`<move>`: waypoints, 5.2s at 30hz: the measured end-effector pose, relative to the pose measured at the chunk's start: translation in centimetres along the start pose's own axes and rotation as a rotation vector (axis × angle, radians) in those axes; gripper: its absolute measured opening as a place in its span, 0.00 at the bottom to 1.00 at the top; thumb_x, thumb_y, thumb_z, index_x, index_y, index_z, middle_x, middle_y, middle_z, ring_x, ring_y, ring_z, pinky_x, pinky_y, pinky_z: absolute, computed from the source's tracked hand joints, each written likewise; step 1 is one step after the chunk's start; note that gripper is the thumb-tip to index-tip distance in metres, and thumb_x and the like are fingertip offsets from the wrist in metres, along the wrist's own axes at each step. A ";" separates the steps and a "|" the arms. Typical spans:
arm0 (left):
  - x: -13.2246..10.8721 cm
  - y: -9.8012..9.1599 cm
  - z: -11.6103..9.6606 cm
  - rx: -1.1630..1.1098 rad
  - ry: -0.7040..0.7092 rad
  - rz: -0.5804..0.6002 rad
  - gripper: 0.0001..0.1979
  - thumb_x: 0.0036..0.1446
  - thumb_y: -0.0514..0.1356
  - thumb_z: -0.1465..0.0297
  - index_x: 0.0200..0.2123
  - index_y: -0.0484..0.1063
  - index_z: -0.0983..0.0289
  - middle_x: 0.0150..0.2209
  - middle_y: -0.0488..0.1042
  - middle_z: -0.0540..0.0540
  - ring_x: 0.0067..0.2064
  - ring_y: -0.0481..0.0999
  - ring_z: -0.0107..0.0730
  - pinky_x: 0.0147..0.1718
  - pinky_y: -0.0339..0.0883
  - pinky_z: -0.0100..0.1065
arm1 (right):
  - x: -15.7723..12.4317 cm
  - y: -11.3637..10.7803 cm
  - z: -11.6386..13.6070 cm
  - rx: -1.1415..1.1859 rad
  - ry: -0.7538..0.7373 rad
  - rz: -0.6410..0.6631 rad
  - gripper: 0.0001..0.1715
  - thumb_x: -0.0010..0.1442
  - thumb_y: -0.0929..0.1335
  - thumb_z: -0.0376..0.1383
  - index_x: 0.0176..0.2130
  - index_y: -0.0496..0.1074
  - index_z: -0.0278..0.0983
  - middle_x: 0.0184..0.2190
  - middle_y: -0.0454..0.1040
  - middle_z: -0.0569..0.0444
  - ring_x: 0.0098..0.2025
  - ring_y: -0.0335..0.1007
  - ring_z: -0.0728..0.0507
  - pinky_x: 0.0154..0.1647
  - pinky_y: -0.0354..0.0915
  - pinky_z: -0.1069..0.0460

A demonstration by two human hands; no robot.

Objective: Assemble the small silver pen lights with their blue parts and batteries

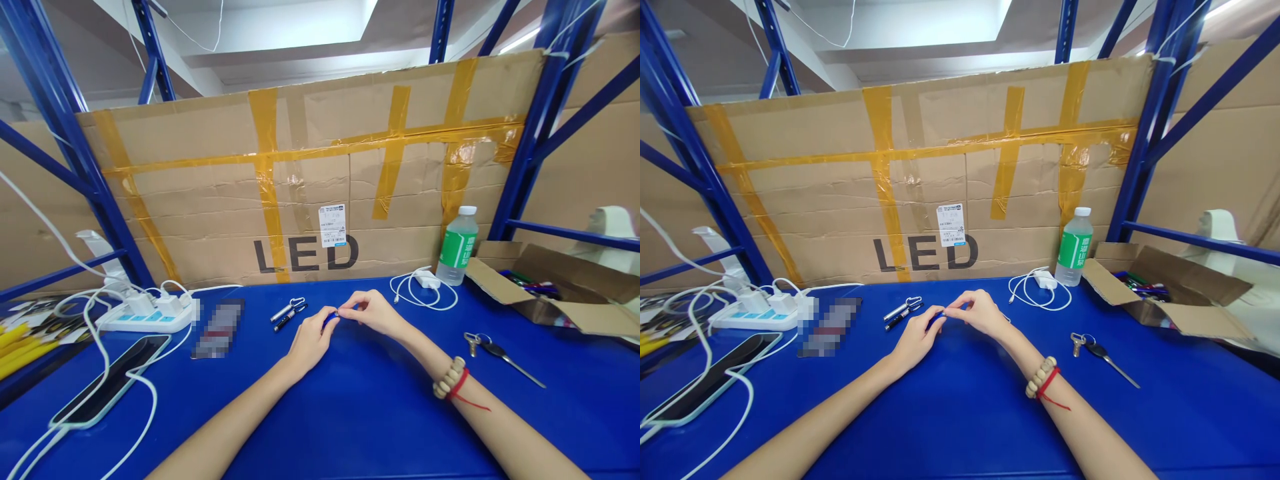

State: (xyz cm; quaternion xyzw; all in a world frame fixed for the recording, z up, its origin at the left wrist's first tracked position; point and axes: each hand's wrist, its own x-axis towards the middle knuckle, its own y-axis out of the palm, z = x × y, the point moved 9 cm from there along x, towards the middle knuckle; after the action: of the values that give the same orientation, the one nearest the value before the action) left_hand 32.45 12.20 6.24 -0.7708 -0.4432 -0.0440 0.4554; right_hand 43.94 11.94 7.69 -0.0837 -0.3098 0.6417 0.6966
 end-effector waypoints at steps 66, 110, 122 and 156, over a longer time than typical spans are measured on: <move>-0.1 0.7 0.0 -0.032 0.017 0.086 0.15 0.61 0.44 0.68 0.51 0.59 0.58 0.32 0.72 0.49 0.36 0.71 0.29 0.37 0.62 0.28 | 0.4 1.0 -1.2 0.230 0.077 0.055 0.19 0.39 0.72 0.45 0.27 0.71 0.31 0.18 0.68 0.58 0.16 0.56 0.56 0.17 0.53 0.58; -0.1 0.6 0.0 0.053 -0.022 0.084 0.11 0.61 0.42 0.69 0.41 0.61 0.60 0.27 0.67 0.47 0.29 0.67 0.26 0.29 0.57 0.26 | -0.1 -0.1 1.1 0.014 -0.114 -0.013 0.15 0.47 0.69 0.43 0.30 0.75 0.33 0.27 0.73 0.52 0.23 0.62 0.52 0.25 0.60 0.56; 0.0 0.8 -0.4 0.037 0.039 0.096 0.12 0.61 0.40 0.70 0.36 0.62 0.62 0.26 0.65 0.48 0.28 0.65 0.25 0.30 0.57 0.25 | -0.5 -0.8 3.1 -0.074 -0.309 0.025 0.15 0.48 0.70 0.46 0.29 0.76 0.37 0.28 0.73 0.52 0.30 0.66 0.49 0.29 0.61 0.55; -0.2 0.6 0.4 0.109 -0.028 0.109 0.12 0.60 0.44 0.69 0.35 0.66 0.61 0.26 0.69 0.48 0.29 0.67 0.26 0.28 0.56 0.25 | -0.6 0.3 2.1 -0.333 -0.379 -0.014 0.12 0.50 0.68 0.45 0.25 0.74 0.40 0.29 0.73 0.55 0.38 0.64 0.47 0.33 0.60 0.55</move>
State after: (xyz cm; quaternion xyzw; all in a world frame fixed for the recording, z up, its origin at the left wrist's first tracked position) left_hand 32.60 12.26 5.49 -0.7684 -0.4089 0.0158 0.4921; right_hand 42.59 10.80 9.02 -0.0734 -0.5368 0.5812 0.6072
